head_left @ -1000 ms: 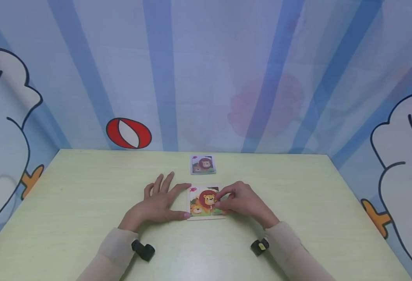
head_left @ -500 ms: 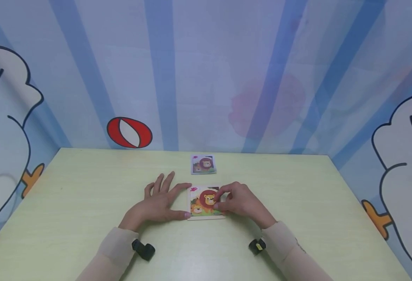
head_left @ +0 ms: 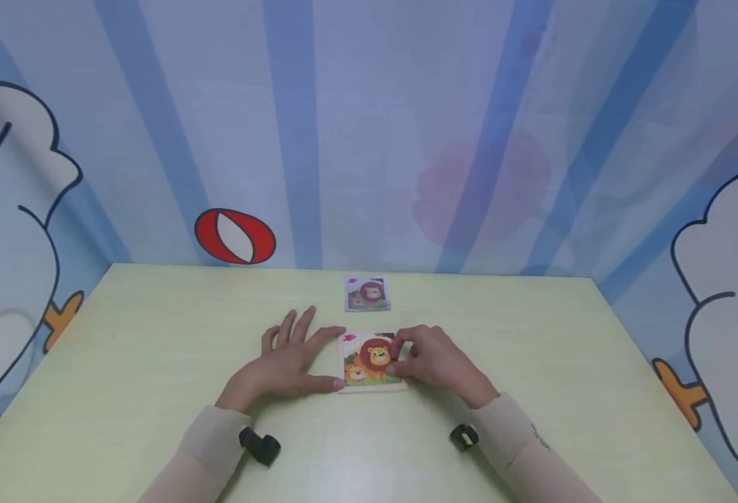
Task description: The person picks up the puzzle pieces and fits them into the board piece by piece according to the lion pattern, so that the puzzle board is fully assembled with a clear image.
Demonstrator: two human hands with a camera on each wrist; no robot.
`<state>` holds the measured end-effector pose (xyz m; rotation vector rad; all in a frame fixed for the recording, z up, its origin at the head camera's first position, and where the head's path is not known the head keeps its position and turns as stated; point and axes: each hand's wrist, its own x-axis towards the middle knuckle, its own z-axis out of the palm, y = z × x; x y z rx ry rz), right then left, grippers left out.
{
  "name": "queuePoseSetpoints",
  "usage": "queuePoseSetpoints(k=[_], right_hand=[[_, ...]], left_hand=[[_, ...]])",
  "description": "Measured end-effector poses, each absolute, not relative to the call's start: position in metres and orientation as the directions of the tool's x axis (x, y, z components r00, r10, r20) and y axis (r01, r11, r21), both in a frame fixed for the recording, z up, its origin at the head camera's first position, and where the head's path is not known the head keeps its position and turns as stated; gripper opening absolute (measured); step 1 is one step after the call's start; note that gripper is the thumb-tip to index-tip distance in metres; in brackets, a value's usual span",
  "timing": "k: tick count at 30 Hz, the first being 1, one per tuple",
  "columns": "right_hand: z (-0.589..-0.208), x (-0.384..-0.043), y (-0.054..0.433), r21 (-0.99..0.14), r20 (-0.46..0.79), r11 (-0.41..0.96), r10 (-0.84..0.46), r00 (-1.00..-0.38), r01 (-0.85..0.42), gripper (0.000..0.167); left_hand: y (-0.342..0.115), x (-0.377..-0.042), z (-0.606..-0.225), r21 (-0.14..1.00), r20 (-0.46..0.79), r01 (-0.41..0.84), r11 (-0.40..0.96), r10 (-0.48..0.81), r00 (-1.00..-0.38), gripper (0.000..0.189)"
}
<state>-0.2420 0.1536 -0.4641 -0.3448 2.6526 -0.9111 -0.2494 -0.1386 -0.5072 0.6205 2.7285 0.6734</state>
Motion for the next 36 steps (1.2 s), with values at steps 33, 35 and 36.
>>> queuePoseSetpoints(k=[33, 35, 36], right_hand=[[-0.470, -0.247, 0.166, -0.664, -0.197, 0.728, -0.390, -0.899, -0.170, 0.032], [-0.470, -0.247, 0.166, -0.669, -0.195, 0.723, -0.395, -0.898, -0.173, 0.032], [-0.470, -0.247, 0.167, -0.670, -0.192, 0.722, -0.396, -0.898, -0.175, 0.031]], left_hand=[[-0.137, -0.250, -0.508, 0.495, -0.137, 0.346, 0.797, 0.465, -0.875, 0.094], [-0.137, -0.250, -0.508, 0.489, -0.142, 0.345, 0.802, 0.463, -0.875, 0.094], [-0.138, -0.250, -0.507, 0.487, -0.144, 0.343, 0.803, 0.461, -0.876, 0.094]])
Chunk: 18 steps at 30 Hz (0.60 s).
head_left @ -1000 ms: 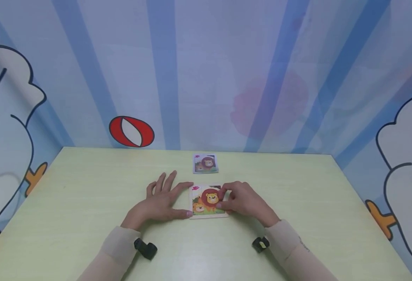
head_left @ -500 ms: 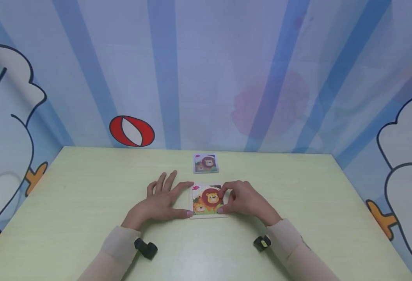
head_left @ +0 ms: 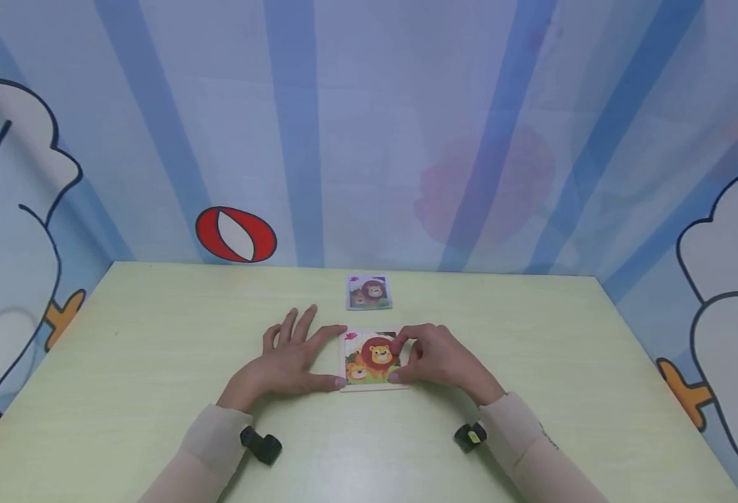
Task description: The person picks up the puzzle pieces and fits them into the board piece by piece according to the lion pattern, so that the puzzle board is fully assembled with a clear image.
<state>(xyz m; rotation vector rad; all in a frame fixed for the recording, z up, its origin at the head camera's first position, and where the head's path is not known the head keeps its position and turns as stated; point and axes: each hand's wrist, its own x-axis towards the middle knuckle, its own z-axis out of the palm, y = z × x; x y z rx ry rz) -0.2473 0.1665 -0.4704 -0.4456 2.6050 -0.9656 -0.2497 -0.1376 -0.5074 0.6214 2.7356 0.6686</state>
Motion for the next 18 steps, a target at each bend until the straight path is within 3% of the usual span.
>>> queuePoseSetpoints(k=[11, 14, 18], right_hand=[[-0.467, -0.245, 0.183, -0.686, -0.092, 0.691, -0.394, -0.914, -0.229, 0.022], [-0.464, -0.244, 0.192, -0.650, -0.054, 0.711, -0.394, -0.918, -0.267, 0.036], [-0.463, -0.242, 0.203, -0.589, -0.034, 0.753, -0.385, -0.922, -0.292, 0.069]], left_hand=[[-0.138, -0.246, -0.503, 0.506, -0.149, 0.330, 0.797, 0.457, -0.877, 0.097], [-0.138, -0.246, -0.503, 0.523, -0.142, 0.323, 0.789, 0.455, -0.879, 0.099], [-0.136, -0.245, -0.501, 0.543, -0.099, 0.323, 0.775, 0.441, -0.892, 0.100]])
